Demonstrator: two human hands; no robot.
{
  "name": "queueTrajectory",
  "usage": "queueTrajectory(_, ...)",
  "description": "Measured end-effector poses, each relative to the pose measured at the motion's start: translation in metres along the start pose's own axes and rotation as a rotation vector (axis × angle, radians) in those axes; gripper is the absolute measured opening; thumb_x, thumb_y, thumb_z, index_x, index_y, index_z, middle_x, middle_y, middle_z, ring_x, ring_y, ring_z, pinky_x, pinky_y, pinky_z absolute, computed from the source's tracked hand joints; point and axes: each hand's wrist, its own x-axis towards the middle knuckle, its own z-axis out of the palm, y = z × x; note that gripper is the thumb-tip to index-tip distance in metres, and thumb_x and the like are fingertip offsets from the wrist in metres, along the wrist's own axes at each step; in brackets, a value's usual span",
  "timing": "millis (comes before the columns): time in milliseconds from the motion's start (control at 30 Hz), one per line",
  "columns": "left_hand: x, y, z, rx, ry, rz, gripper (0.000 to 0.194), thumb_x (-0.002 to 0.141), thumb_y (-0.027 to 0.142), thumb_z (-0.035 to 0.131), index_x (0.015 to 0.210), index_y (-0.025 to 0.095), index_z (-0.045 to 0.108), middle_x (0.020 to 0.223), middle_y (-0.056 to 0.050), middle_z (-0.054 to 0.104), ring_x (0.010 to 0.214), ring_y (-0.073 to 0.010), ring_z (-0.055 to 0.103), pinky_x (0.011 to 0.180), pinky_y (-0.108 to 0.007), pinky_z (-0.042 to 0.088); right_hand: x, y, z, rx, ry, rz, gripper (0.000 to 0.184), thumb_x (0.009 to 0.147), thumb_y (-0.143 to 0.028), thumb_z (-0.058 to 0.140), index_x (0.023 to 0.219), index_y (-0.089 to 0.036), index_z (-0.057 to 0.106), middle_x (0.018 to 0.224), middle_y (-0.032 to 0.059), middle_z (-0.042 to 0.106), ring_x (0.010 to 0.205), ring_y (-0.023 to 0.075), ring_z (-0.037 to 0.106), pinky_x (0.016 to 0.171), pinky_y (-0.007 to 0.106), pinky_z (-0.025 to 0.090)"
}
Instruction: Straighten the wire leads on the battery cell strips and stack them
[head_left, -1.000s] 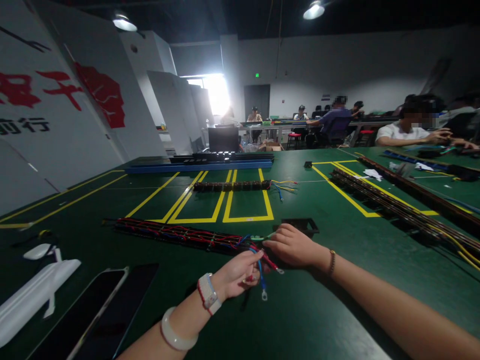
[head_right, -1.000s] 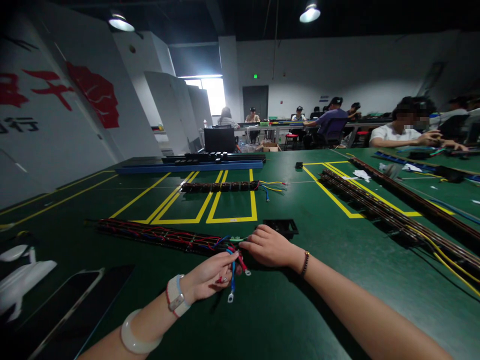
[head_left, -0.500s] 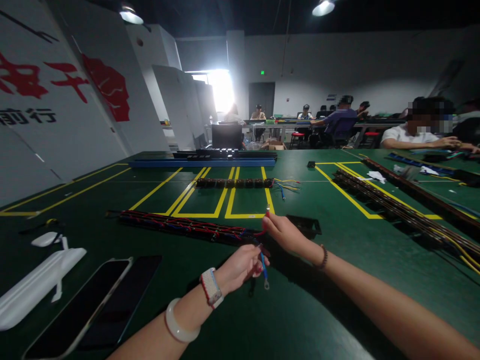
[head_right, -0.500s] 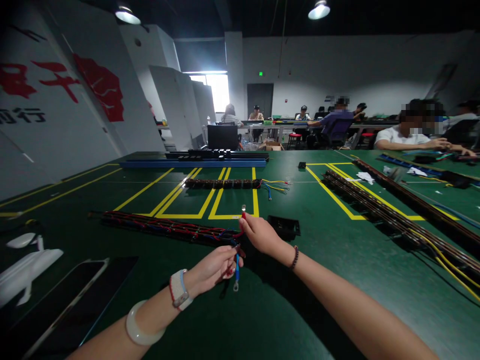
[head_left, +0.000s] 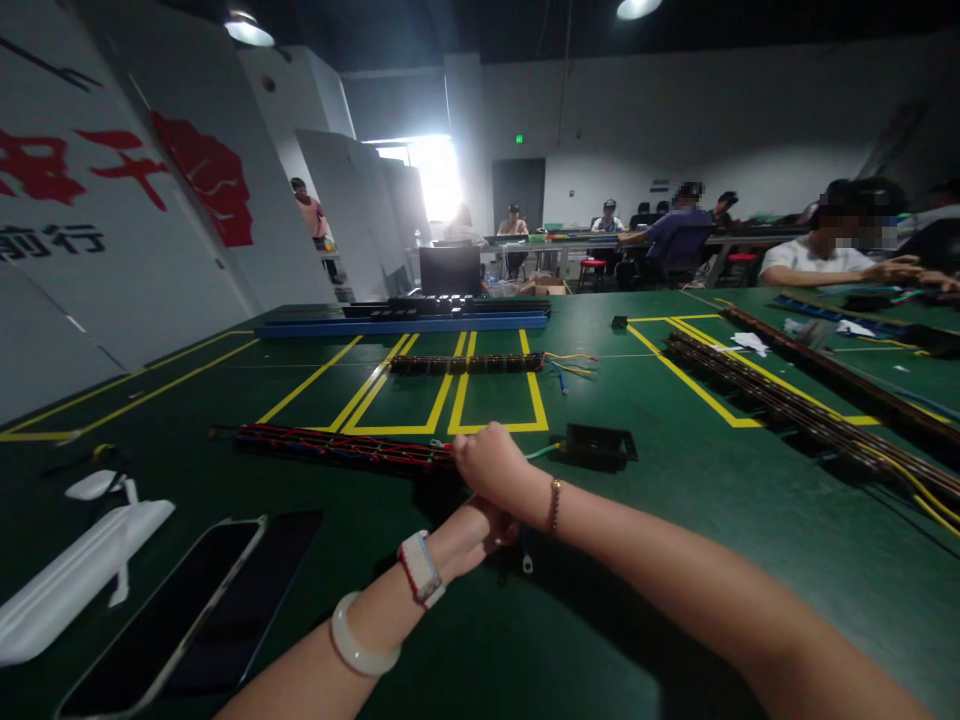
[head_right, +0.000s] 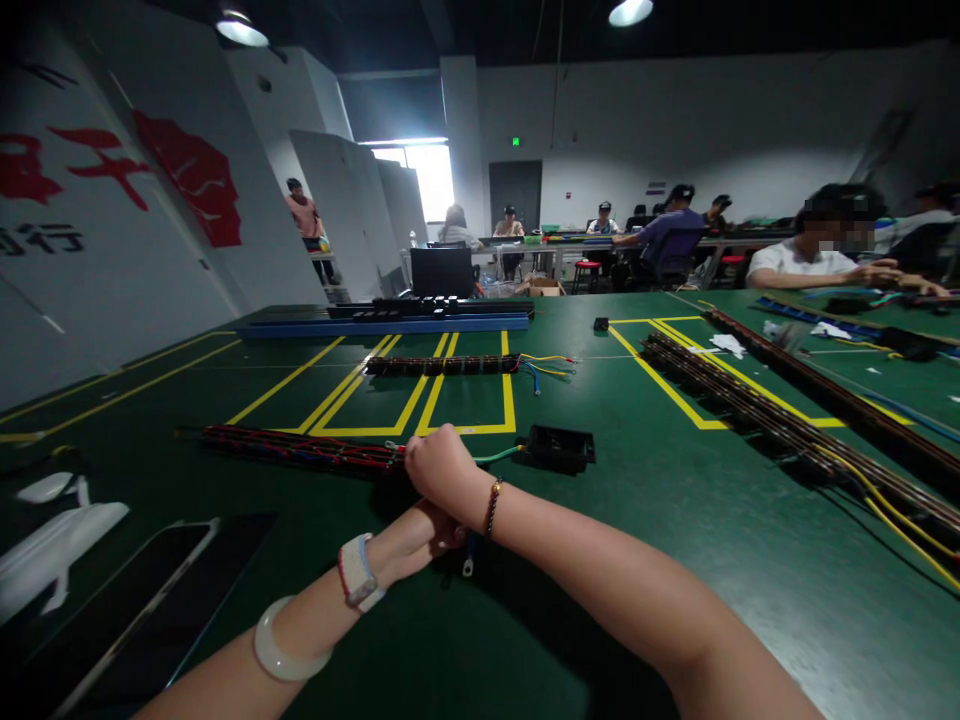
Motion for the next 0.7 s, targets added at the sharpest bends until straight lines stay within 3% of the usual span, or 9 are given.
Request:
queueTrajectory(133,0.002,0.002,-0.002,0.046,-0.092,-0.038,0.019,0.089,0.025,0.047,0.089,0.009,0.057,0.072,-0.006,0.057,0.050,-0.0053,0.045,0.046,-0.018,0.026,-0.025,0.034,-0.004,0.323,0.069,0.100,0.041,0.096,-0.046,0.031,0.104,-0.014,0.056,0.077,0.0081,0.062,0.068,0.0183,0.059,0.059,0.026,0.038)
queueTrajectory(200,0.002,0.003,-0.001,0.065,-0.111,-0.043,0.024,0.092,0.026,0.043,0.093,0.007,0.057,0.077,-0.009,0.060,0.049,-0.0043,0.045,0.046,-0.017,0.026,-0.044,0.054,0.001,0.589,0.196,0.141,0.047,0.098,-0.048,0.021,0.108,-0.017,0.055,0.085,0.0062,0.063,0.075,0.0149,0.059,0.064,0.024,0.039)
queueTrajectory(267,0.001,0.004,0.000,0.094,-0.095,-0.029,0.024,0.093,0.025,0.041,0.095,0.006,0.055,0.080,-0.011,0.062,0.049,-0.0035,0.044,0.047,-0.017,0.028,-0.063,0.070,0.014,0.690,0.348,0.187,0.047,0.099,-0.043,0.018,0.106,-0.017,0.056,0.095,0.0064,0.063,0.084,0.0138,0.058,0.071,0.024,0.040)
queueTrajectory(333,-0.002,0.005,0.001,0.148,-0.073,-0.004,0.024,0.093,0.027,0.041,0.099,0.007,0.052,0.084,-0.011,0.063,0.049,-0.0035,0.045,0.046,-0.017,0.029,-0.079,0.080,0.034,0.559,0.418,0.219,0.041,0.098,-0.039,0.026,0.104,-0.015,0.059,0.095,0.0080,0.062,0.087,0.0157,0.056,0.079,0.029,0.040)
queueTrajectory(467,-0.005,0.007,-0.001,0.289,-0.072,0.040,0.030,0.090,0.036,0.045,0.102,0.009,0.050,0.078,-0.006,0.060,0.046,-0.0034,0.045,0.042,-0.016,0.025,-0.093,0.087,0.071,0.259,0.364,0.068,0.032,0.095,-0.030,0.038,0.115,-0.017,0.058,0.103,0.0101,0.060,0.096,0.0190,0.052,0.090,0.037,0.037)
queueTrajectory(700,-0.006,0.025,-0.013,0.618,-0.133,0.036,0.041,0.087,0.046,0.046,0.092,0.007,0.059,0.061,0.000,0.055,0.034,-0.0012,0.031,0.036,-0.018,0.016,-0.091,0.085,0.076,0.194,0.347,-0.004,0.031,0.094,-0.025,0.039,0.115,-0.020,0.060,0.103,0.0090,0.060,0.097,0.0179,0.052,0.096,0.039,0.034)
